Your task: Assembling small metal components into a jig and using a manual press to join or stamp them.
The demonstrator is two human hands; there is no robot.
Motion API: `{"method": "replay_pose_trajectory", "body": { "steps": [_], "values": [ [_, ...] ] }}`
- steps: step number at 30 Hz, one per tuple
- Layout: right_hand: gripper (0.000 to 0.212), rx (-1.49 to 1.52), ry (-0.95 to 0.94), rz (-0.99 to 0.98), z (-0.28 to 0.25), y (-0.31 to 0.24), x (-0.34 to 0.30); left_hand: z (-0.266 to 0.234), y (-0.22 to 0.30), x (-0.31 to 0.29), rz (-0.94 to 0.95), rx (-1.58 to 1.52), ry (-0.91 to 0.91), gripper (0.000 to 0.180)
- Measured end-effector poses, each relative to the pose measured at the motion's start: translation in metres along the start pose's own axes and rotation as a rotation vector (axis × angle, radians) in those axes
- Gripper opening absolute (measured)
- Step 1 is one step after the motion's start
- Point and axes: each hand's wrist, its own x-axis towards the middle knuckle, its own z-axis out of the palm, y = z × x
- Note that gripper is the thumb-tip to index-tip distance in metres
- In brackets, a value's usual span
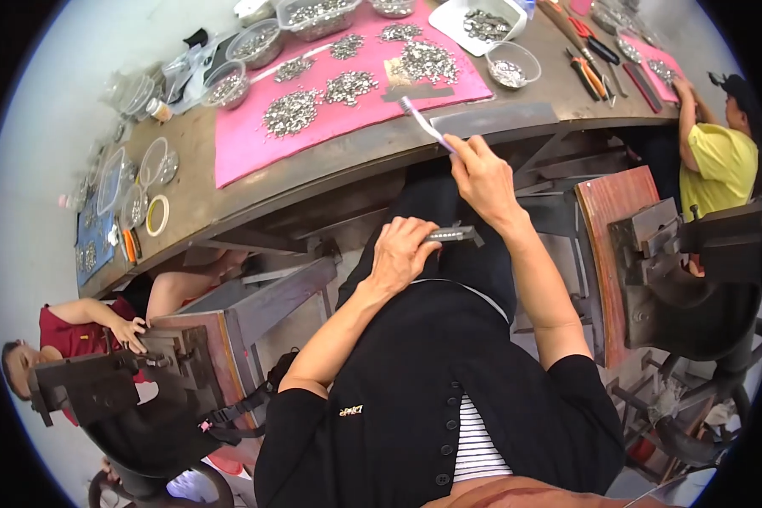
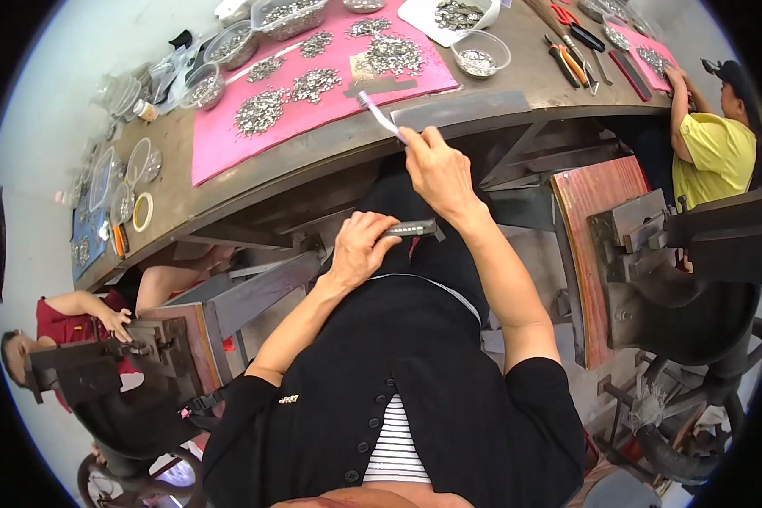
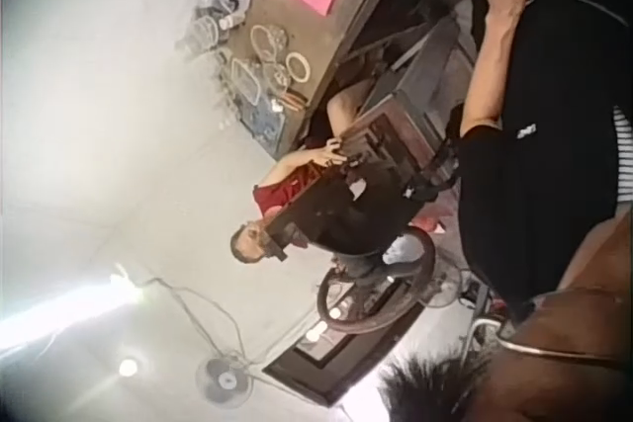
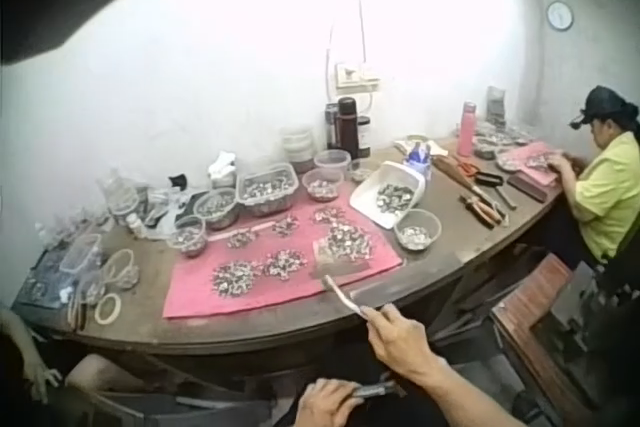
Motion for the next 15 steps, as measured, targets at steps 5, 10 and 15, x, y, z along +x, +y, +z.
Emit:
{"method": "replay_pose_trajectory", "body": {
  "steps": [5,10,15],
  "values": [
    [0.035,-0.226,-0.018,0.049,0.019,0.004,0.003,0.021,-0.003,-0.025,0.099,0.176,-0.032,0.028],
    [0.037,-0.223,-0.140,0.016,0.041,-0.031,0.002,0.025,0.004,-0.023,0.145,0.121,-0.024,0.029],
    [0.034,-0.260,-0.195,-0.034,0.044,-0.050,0.013,0.027,0.000,-0.027,0.142,0.099,-0.069,0.030]
  ]
}}
